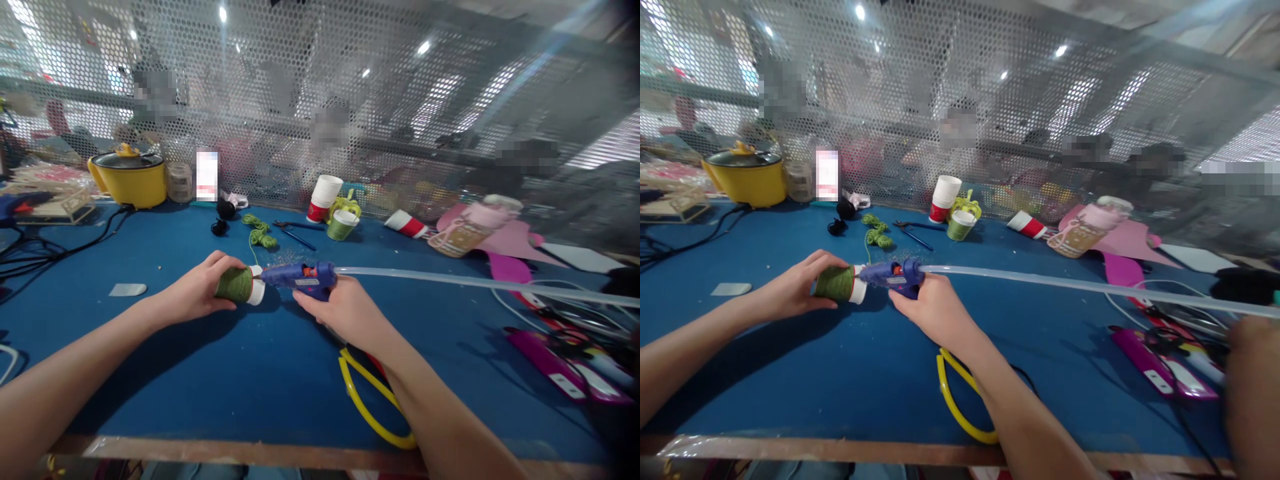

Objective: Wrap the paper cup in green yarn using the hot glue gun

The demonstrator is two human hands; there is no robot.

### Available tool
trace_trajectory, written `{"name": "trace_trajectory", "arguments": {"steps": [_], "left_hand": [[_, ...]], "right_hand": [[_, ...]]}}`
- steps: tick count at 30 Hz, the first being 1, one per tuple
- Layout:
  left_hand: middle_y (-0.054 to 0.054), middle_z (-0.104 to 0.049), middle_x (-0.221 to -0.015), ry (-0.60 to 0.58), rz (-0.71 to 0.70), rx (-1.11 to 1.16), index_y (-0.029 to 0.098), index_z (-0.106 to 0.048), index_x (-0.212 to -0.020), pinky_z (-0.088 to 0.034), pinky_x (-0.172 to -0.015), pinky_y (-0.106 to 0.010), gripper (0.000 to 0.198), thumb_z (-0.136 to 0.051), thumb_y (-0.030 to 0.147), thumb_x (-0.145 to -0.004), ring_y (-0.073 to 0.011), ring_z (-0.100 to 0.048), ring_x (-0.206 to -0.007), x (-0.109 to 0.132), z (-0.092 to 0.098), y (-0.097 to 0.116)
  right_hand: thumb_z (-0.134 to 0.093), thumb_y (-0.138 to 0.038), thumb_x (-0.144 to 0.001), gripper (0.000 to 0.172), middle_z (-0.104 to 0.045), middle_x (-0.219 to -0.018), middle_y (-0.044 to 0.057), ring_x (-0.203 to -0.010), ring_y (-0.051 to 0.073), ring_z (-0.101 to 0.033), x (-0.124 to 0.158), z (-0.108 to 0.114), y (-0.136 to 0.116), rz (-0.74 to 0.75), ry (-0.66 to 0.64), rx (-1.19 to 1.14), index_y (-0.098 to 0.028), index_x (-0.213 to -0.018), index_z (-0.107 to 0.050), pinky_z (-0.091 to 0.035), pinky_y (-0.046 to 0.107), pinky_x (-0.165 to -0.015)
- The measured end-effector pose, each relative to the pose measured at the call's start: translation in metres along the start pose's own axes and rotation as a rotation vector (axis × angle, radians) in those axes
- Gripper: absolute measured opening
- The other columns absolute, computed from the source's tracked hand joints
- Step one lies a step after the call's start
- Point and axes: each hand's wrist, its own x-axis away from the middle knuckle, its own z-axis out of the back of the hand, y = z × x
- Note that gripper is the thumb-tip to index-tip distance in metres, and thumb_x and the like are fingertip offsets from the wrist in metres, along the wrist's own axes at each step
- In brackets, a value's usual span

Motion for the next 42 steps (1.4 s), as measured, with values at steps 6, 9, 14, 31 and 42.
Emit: {"name": "trace_trajectory", "arguments": {"steps": [6,9,14,31,42], "left_hand": [[-0.007,-0.046,-0.105,0.006,0.045,0.01,0.019,-0.041,-0.111,-0.044,-0.08,-0.037,0.047,-0.063,0.026,-0.07,-0.023,-0.052,-0.094,-0.001,0.001,0.001],[-0.007,-0.046,-0.104,0.007,0.049,0.001,0.02,-0.041,-0.11,-0.044,-0.08,-0.037,0.046,-0.063,0.027,-0.07,-0.0225,-0.051,-0.094,-0.001,0.001,0.0],[-0.007,-0.045,-0.104,0.003,0.03,-0.001,0.02,-0.04,-0.11,-0.044,-0.081,-0.037,0.046,-0.063,0.025,-0.071,-0.0217,-0.051,-0.094,0.0,0.001,0.0],[-0.008,-0.04,-0.113,0.051,-0.13,0.004,0.024,-0.038,-0.113,-0.044,-0.087,-0.038,0.048,-0.061,0.019,-0.072,-0.0228,-0.047,-0.104,0.004,-0.019,0.013],[-0.011,-0.042,-0.113,0.105,-0.107,-0.008,0.021,-0.037,-0.116,-0.042,-0.089,-0.04,0.05,-0.062,0.021,-0.072,-0.0237,-0.046,-0.106,0.002,-0.029,0.011]], "right_hand": [[-0.056,-0.029,-0.069,0.02,-0.054,-0.048,-0.001,-0.052,0.015,-0.052,0.002,0.001,-0.002,0.011,-0.031,0.047,-0.02,-0.052,-0.052,-0.038,0.026,-0.05],[-0.056,-0.029,-0.07,0.019,-0.054,-0.047,-0.001,-0.052,0.015,-0.052,0.002,0.001,-0.003,0.01,-0.037,0.05,-0.02,-0.053,-0.052,-0.038,0.025,-0.05],[-0.058,-0.031,-0.069,0.022,-0.05,-0.042,-0.002,-0.04,0.011,-0.048,-0.001,0.0,-0.002,-0.116,-0.035,-0.027,-0.019,-0.053,-0.049,-0.037,0.024,-0.043],[-0.055,-0.035,-0.077,0.034,-0.049,-0.044,0.002,-0.044,0.013,-0.05,-0.082,-0.006,0.085,-0.373,0.099,0.028,-0.018,-0.048,-0.047,-0.037,0.025,-0.046],[-0.049,-0.038,-0.08,0.03,-0.053,-0.057,0.0,-0.05,0.008,-0.044,-0.035,-0.027,0.01,-0.185,-0.331,-0.512,-0.015,-0.062,-0.055,-0.033,0.021,-0.046]]}}
